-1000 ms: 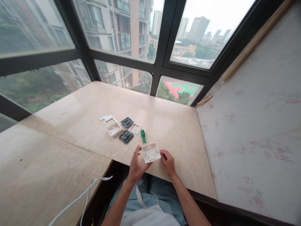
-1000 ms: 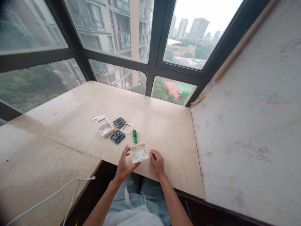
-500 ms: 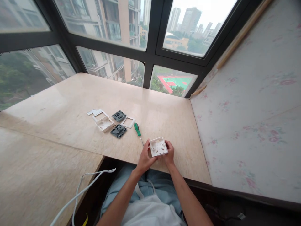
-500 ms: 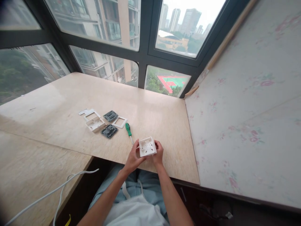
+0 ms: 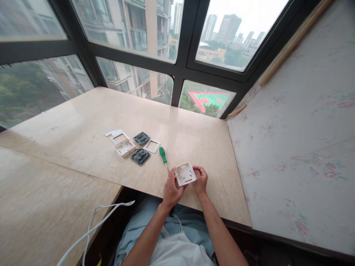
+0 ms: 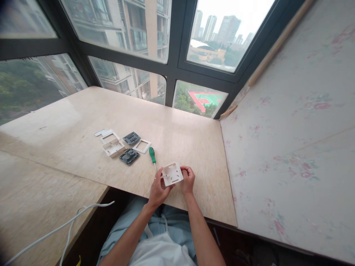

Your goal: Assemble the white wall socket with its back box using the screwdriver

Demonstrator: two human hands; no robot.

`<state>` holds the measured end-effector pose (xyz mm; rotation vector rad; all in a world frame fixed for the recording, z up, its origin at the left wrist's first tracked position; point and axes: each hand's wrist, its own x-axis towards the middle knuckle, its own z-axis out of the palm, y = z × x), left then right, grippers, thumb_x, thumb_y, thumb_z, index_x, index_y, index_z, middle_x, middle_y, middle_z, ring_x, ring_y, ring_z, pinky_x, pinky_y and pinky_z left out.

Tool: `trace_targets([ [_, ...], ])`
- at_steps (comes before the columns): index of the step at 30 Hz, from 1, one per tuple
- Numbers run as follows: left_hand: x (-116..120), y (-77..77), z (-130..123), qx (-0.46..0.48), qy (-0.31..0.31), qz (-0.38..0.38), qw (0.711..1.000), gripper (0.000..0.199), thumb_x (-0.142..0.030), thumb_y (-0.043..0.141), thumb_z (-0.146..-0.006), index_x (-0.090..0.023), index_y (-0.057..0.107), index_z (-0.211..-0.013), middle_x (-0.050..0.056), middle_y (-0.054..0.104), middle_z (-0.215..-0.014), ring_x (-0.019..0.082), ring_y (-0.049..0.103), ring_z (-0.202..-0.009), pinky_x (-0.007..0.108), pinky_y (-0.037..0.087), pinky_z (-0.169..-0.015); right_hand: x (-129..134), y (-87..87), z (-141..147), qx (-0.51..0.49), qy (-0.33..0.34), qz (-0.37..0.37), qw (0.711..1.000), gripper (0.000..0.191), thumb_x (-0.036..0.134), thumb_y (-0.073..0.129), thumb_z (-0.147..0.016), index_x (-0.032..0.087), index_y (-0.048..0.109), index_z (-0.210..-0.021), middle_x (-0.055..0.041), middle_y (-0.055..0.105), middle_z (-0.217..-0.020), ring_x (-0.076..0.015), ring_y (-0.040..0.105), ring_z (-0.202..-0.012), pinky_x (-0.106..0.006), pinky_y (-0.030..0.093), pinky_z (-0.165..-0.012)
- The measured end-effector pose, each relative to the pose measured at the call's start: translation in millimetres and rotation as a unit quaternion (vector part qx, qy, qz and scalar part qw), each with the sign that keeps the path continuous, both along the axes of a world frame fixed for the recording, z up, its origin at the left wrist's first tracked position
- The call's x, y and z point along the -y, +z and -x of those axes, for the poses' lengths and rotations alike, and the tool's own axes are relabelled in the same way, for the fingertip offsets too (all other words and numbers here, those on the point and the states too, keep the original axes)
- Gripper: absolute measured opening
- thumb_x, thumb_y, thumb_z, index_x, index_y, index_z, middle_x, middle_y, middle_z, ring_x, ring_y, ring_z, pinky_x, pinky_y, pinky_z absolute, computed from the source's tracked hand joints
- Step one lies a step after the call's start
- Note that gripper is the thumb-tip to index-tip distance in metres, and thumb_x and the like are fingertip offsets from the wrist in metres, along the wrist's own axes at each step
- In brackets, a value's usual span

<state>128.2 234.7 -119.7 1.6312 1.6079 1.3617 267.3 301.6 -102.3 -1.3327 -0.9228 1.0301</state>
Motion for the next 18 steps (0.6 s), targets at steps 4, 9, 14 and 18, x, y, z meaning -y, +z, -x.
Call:
trace_targets([
  [4,-1.9,-0.5,1.1,-0.026,0.010,-0.036,0.999,0.084,-0.029,0.072,-0.083,-0.021,0.026,-0.153,0.017,0.046,-0.146,0.030,0.047,-0.136,0.045,0.046,-0.107,-0.6,-1.4,-1.3,-0.003,0.009,0.001,1.000,0.026,0.037,0.062,-0.077,0.013,0.067,-0.084,-0.0077,0.068,-0.084,-0.0183,0.060,-0.075,-0.029,0.048,-0.067],
  [9,-3.1,-0.7,2.9,-0.035,0.007,-0.059,0.998,0.084,-0.028,0.071,-0.085,-0.022,0.024,-0.155,0.017,0.045,-0.147,0.030,0.044,-0.138,0.047,0.044,-0.110,-0.3,-1.3,0.2,-0.001,0.012,0.005,1.000,0.025,0.036,0.061,-0.077,0.013,0.067,-0.084,-0.0075,0.067,-0.084,-0.0184,0.059,-0.075,-0.029,0.048,-0.068],
  [14,-3.2,-4.8,4.2,-0.025,0.006,-0.041,0.999,0.083,-0.029,0.071,-0.084,-0.020,0.026,-0.153,0.018,0.045,-0.147,0.031,0.047,-0.136,0.047,0.047,-0.107,0.0,0.2,1.8,-0.008,0.012,0.007,1.000,0.024,0.036,0.061,-0.075,0.013,0.067,-0.082,-0.0066,0.066,-0.081,-0.0180,0.058,-0.075,-0.029,0.046,-0.068],
  [18,-3.5,-4.2,3.8,0.014,-0.009,-0.014,1.000,0.085,-0.031,0.073,-0.082,-0.019,0.027,-0.152,0.017,0.049,-0.144,0.028,0.054,-0.129,0.041,0.052,-0.101,-0.5,-1.0,0.1,-0.017,0.007,0.016,1.000,0.024,0.035,0.063,-0.073,0.014,0.067,-0.082,-0.0059,0.066,-0.081,-0.0176,0.057,-0.074,-0.029,0.046,-0.068],
])
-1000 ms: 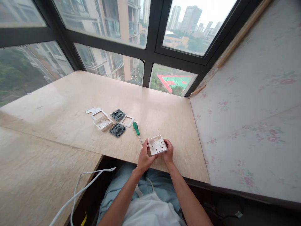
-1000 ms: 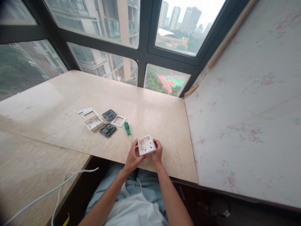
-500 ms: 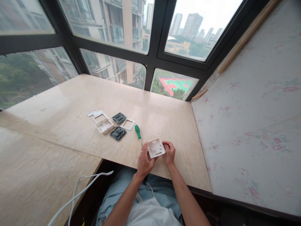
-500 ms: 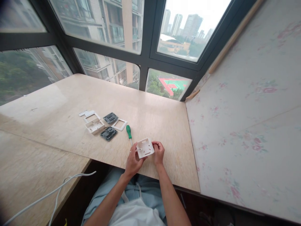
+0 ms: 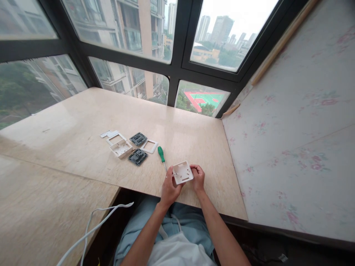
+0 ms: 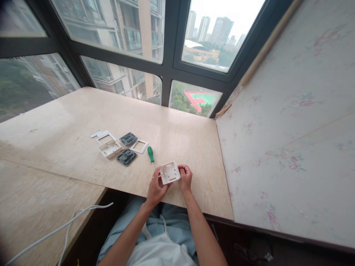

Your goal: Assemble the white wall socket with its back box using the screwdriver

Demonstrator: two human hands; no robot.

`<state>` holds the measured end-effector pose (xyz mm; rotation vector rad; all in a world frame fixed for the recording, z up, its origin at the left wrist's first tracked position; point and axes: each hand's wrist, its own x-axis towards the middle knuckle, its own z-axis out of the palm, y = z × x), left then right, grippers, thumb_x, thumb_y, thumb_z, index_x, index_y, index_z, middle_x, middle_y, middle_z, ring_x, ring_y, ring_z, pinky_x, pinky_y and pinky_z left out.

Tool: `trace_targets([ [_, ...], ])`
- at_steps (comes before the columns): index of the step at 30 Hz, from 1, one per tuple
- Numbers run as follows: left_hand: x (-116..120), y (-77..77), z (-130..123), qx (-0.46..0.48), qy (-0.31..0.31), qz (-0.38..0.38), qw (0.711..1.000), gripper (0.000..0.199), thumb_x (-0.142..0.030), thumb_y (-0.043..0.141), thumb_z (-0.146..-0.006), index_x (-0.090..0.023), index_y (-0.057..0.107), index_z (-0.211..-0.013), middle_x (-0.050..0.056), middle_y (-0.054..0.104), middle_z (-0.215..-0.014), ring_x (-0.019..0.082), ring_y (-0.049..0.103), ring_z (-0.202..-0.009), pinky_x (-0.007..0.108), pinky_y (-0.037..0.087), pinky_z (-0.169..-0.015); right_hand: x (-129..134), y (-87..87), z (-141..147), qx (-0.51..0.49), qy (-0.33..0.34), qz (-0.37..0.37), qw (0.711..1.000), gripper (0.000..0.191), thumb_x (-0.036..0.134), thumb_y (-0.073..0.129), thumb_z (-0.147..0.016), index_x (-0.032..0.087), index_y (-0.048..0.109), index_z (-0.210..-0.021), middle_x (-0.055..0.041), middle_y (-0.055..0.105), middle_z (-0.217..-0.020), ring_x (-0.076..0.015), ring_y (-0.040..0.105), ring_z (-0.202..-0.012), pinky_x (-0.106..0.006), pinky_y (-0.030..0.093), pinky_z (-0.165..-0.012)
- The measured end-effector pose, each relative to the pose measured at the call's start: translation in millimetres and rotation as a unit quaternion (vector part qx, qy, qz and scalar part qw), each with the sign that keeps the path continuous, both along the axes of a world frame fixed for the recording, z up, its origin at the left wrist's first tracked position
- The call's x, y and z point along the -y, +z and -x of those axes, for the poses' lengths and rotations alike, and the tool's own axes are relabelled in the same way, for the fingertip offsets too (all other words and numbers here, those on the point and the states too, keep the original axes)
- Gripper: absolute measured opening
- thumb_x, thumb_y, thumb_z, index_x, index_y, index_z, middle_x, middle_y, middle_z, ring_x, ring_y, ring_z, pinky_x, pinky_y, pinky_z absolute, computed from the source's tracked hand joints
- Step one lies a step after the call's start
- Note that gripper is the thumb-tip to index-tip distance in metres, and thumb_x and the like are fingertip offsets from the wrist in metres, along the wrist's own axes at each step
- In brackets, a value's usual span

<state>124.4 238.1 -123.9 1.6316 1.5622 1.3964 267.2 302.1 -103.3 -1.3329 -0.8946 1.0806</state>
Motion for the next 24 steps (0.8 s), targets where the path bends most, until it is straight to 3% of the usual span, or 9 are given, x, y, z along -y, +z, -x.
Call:
trace_targets([
  [6,0.1,3.6,-0.7,0.017,-0.019,0.037,0.999,0.092,-0.034,0.077,-0.078,-0.019,0.026,-0.153,0.014,0.059,-0.132,0.023,0.064,-0.110,0.038,0.054,-0.094,-1.1,1.9,-6.6,-0.040,0.030,0.030,0.998,0.030,0.039,0.067,-0.071,0.015,0.064,-0.088,-0.0057,0.066,-0.082,-0.0171,0.058,-0.071,-0.028,0.047,-0.064],
  [11,-0.1,0.4,-0.7,-0.032,-0.028,0.019,0.999,0.093,-0.032,0.075,-0.079,-0.018,0.022,-0.155,0.015,0.054,-0.141,0.026,0.060,-0.121,0.040,0.052,-0.099,8.9,11.7,-18.7,-0.043,0.084,0.038,0.995,0.046,0.054,0.066,-0.079,0.016,0.062,-0.105,-0.0099,0.069,-0.100,-0.0209,0.066,-0.082,-0.033,0.054,-0.070],
  [16,0.7,1.9,-0.8,-0.108,-0.046,0.017,0.993,0.092,-0.032,0.072,-0.082,-0.016,0.020,-0.156,0.017,0.045,-0.149,0.031,0.051,-0.132,0.046,0.047,-0.106,29.1,18.1,-33.9,0.024,0.142,0.018,0.989,0.057,0.054,0.066,-0.084,0.016,0.061,-0.125,-0.0131,0.064,-0.128,-0.0255,0.063,-0.114,-0.038,0.052,-0.097],
  [20,0.1,9.2,-1.1,-0.161,-0.060,0.000,0.985,0.090,-0.027,0.069,-0.080,-0.011,0.022,-0.155,0.018,0.049,-0.145,0.032,0.049,-0.133,0.048,0.045,-0.108,41.8,9.5,-40.6,0.084,0.165,-0.006,0.983,0.065,0.051,0.067,-0.083,0.015,0.055,-0.136,-0.0156,0.058,-0.138,-0.0280,0.060,-0.123,-0.044,0.049,-0.104],
  [24,0.1,14.2,0.2,-0.194,-0.091,0.011,0.977,0.084,-0.023,0.065,-0.078,-0.008,0.029,-0.153,0.016,0.048,-0.148,0.030,0.043,-0.139,0.047,0.039,-0.115,49.9,-6.1,-41.2,0.170,0.114,-0.036,0.978,0.054,0.044,0.065,-0.085,0.013,0.061,-0.129,-0.0159,0.059,-0.136,-0.0297,0.056,-0.126,-0.051,0.041,-0.112],
])
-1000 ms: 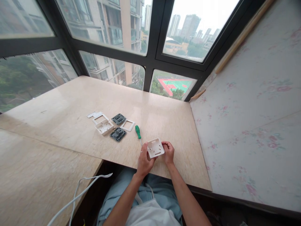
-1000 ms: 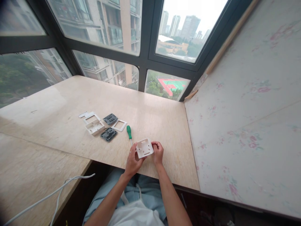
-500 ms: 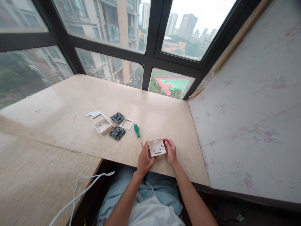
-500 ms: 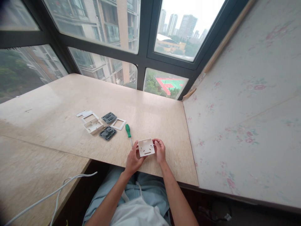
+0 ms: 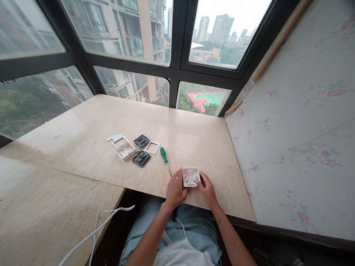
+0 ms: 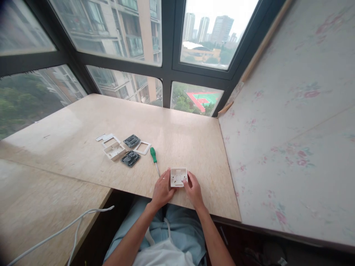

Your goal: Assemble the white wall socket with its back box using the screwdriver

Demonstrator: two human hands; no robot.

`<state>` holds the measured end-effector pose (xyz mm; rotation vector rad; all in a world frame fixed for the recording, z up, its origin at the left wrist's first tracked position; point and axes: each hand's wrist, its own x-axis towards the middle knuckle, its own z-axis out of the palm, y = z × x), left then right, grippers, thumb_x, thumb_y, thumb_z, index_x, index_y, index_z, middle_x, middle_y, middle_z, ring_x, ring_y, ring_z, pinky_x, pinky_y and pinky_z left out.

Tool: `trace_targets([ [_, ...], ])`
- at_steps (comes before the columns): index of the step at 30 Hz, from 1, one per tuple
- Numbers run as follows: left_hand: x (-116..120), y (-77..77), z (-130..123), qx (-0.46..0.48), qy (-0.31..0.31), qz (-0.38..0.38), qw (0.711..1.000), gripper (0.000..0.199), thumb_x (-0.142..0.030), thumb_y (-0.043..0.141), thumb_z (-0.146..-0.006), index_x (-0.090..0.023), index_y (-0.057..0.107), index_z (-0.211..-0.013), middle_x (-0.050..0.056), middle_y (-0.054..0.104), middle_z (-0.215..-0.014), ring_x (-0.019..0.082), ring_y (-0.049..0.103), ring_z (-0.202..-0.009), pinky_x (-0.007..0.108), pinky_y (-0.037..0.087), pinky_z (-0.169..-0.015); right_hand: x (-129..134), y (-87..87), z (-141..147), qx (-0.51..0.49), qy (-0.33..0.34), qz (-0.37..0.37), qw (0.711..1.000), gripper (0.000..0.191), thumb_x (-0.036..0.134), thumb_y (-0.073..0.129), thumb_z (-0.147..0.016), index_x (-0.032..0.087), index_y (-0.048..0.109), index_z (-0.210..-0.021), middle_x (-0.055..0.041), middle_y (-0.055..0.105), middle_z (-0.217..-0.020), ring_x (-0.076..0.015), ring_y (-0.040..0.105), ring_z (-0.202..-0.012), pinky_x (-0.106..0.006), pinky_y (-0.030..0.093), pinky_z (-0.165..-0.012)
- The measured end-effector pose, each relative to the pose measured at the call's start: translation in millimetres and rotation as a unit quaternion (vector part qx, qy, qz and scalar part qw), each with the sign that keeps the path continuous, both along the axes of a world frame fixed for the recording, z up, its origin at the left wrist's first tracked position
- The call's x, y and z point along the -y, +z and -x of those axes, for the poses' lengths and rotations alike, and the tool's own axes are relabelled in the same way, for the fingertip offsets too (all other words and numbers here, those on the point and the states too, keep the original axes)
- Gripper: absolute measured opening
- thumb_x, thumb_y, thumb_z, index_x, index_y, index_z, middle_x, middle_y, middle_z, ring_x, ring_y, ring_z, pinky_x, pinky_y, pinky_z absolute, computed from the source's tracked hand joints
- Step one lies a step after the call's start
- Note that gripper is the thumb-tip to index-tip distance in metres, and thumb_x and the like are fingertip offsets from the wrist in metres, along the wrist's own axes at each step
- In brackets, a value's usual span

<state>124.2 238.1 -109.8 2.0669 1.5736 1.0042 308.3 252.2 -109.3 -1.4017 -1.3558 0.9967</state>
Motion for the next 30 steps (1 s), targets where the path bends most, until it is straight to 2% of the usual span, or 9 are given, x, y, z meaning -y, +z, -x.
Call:
trace_targets([
  [7,1.9,-1.8,2.1,-0.047,-0.021,0.017,0.999,0.080,-0.015,0.056,-0.077,0.000,0.032,-0.152,0.016,0.040,-0.154,0.031,0.036,-0.143,0.045,0.037,-0.118,6.2,-12.7,6.3,0.079,-0.046,-0.066,0.994,0.048,0.041,0.055,-0.090,0.009,0.064,-0.125,-0.0163,0.063,-0.129,-0.0273,0.060,-0.119,-0.049,0.046,-0.107],
  [13,7.0,0.1,1.6,-0.059,-0.022,0.017,0.998,0.076,-0.026,0.059,-0.086,-0.002,0.032,-0.152,0.015,0.043,-0.153,0.030,0.037,-0.142,0.044,0.036,-0.119,12.5,-15.8,6.7,0.112,-0.062,-0.085,0.988,0.047,0.043,0.050,-0.094,0.010,0.063,-0.125,-0.0157,0.064,-0.126,-0.0257,0.062,-0.116,-0.046,0.049,-0.103],
  [21,22.7,-14.8,-3.0,-0.145,-0.004,-0.030,0.989,0.078,-0.034,0.057,-0.094,0.002,0.021,-0.153,0.023,0.039,-0.153,0.035,0.036,-0.144,0.045,0.039,-0.115,26.9,-16.7,9.9,0.149,-0.065,-0.090,0.983,0.050,0.046,0.045,-0.098,0.011,0.059,-0.132,-0.0163,0.062,-0.131,-0.0261,0.060,-0.121,-0.044,0.049,-0.103],
  [26,23.1,-18.7,-3.6,-0.155,0.007,-0.051,0.987,0.087,-0.033,0.056,-0.094,-0.001,0.007,-0.158,0.023,0.037,-0.154,0.035,0.039,-0.142,0.046,0.041,-0.113,25.7,-17.0,11.2,0.169,-0.075,-0.098,0.978,0.051,0.046,0.042,-0.098,0.010,0.059,-0.130,-0.0177,0.063,-0.128,-0.0268,0.062,-0.118,-0.044,0.051,-0.100],
  [30,24.3,-21.4,-4.5,-0.161,0.011,-0.056,0.985,0.086,-0.033,0.056,-0.094,-0.001,0.009,-0.158,0.022,0.037,-0.154,0.035,0.040,-0.142,0.046,0.042,-0.112,26.4,-19.3,13.8,0.185,-0.081,-0.107,0.974,0.052,0.044,0.038,-0.098,0.009,0.059,-0.129,-0.0184,0.063,-0.128,-0.0268,0.063,-0.118,-0.043,0.052,-0.099],
])
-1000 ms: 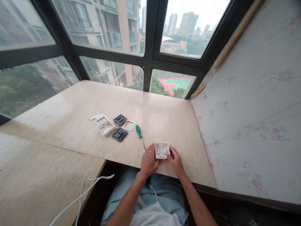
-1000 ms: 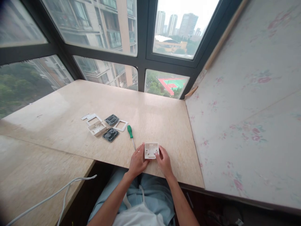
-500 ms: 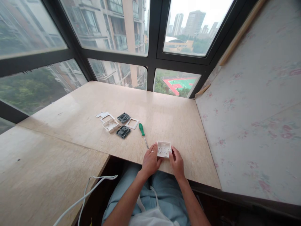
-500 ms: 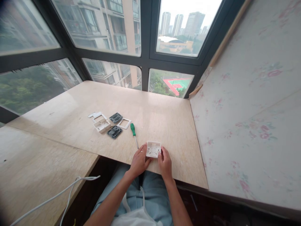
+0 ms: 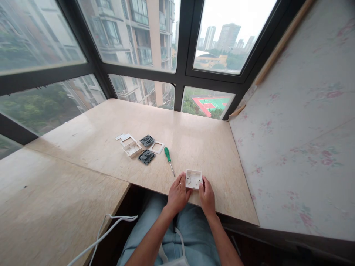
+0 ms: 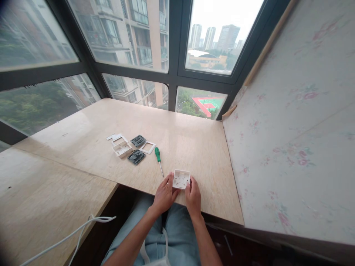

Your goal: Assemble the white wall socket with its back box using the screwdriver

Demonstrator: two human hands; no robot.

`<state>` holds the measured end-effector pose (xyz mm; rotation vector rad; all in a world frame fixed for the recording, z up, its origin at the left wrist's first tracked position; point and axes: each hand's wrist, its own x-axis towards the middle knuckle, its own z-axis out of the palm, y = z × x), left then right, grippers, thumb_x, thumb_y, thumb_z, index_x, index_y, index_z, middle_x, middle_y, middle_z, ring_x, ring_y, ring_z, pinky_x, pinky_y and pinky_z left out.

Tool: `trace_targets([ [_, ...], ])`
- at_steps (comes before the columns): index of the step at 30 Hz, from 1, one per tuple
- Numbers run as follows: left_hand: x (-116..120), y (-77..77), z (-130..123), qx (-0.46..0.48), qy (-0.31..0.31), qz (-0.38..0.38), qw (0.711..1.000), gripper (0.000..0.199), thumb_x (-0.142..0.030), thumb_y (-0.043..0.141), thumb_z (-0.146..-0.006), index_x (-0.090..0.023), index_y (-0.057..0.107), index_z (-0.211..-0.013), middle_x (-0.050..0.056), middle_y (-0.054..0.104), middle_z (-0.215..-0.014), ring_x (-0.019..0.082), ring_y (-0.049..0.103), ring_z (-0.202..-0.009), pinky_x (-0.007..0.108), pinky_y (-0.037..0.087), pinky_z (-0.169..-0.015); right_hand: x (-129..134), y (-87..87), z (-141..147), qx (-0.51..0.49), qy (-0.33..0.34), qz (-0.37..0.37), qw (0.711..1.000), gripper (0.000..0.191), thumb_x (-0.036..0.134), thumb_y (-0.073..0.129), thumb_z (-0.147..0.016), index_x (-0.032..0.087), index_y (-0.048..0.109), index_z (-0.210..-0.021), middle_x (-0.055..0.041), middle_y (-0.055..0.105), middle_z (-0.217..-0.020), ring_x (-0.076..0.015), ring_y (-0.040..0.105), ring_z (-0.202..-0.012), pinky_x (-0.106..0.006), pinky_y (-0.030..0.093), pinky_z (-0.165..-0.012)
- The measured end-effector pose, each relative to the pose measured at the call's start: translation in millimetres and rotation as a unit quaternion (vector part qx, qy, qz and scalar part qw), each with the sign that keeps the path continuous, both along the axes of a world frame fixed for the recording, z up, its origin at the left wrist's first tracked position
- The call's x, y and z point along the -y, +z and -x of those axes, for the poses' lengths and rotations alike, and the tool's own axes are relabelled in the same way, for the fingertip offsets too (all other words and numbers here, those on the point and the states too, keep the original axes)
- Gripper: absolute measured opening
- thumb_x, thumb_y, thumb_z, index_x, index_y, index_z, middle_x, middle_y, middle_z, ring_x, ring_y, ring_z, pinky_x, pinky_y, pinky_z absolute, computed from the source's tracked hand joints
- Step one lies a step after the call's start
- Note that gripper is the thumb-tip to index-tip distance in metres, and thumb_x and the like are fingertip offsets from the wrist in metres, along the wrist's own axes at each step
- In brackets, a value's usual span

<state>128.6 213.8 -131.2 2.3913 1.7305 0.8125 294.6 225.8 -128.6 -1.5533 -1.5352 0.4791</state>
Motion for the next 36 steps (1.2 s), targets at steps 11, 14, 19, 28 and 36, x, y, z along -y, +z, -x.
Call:
trace_targets([
  [11,6.7,-3.8,-5.0,0.006,0.008,0.005,1.000,0.083,-0.036,0.054,-0.096,-0.005,0.011,-0.159,0.020,0.036,-0.155,0.034,0.036,-0.145,0.047,0.041,-0.114,5.4,-9.7,3.0,0.015,-0.040,-0.015,0.999,0.050,0.039,0.036,-0.095,0.010,0.059,-0.129,-0.0194,0.063,-0.128,-0.0279,0.064,-0.116,-0.044,0.052,-0.096],
  [14,8.0,-2.7,-5.3,0.016,0.011,0.000,1.000,0.081,-0.035,0.053,-0.096,-0.006,0.011,-0.159,0.020,0.039,-0.154,0.033,0.037,-0.144,0.047,0.042,-0.113,6.3,-9.8,4.9,0.020,-0.049,-0.020,0.998,0.051,0.039,0.036,-0.095,0.009,0.059,-0.128,-0.0199,0.064,-0.127,-0.0279,0.065,-0.114,-0.043,0.053,-0.095],
  [19,9.9,1.0,-4.6,0.023,0.013,-0.010,1.000,0.080,-0.032,0.055,-0.095,-0.005,0.014,-0.158,0.020,0.042,-0.151,0.033,0.039,-0.142,0.047,0.044,-0.111,7.2,-9.4,6.9,0.030,-0.055,-0.021,0.998,0.052,0.038,0.035,-0.095,0.006,0.059,-0.129,-0.0197,0.064,-0.126,-0.0283,0.065,-0.114,-0.043,0.053,-0.095],
  [28,10.9,7.0,-5.0,0.008,0.013,-0.034,0.999,0.077,-0.032,0.055,-0.096,-0.005,0.015,-0.156,0.020,0.045,-0.149,0.033,0.042,-0.139,0.045,0.046,-0.109,9.2,-6.1,7.4,0.040,-0.060,-0.023,0.997,0.051,0.037,0.036,-0.096,0.005,0.060,-0.128,-0.0204,0.064,-0.125,-0.0274,0.065,-0.113,-0.041,0.054,-0.094],
  [36,11.5,8.2,-5.7,0.002,0.018,-0.030,0.999,0.068,-0.029,0.055,-0.095,-0.006,0.026,-0.151,0.017,0.049,-0.146,0.031,0.042,-0.139,0.043,0.044,-0.111,9.6,-4.6,9.4,0.040,-0.068,-0.034,0.996,0.049,0.035,0.036,-0.096,0.007,0.061,-0.128,-0.0190,0.066,-0.122,-0.0258,0.066,-0.112,-0.041,0.054,-0.094],
])
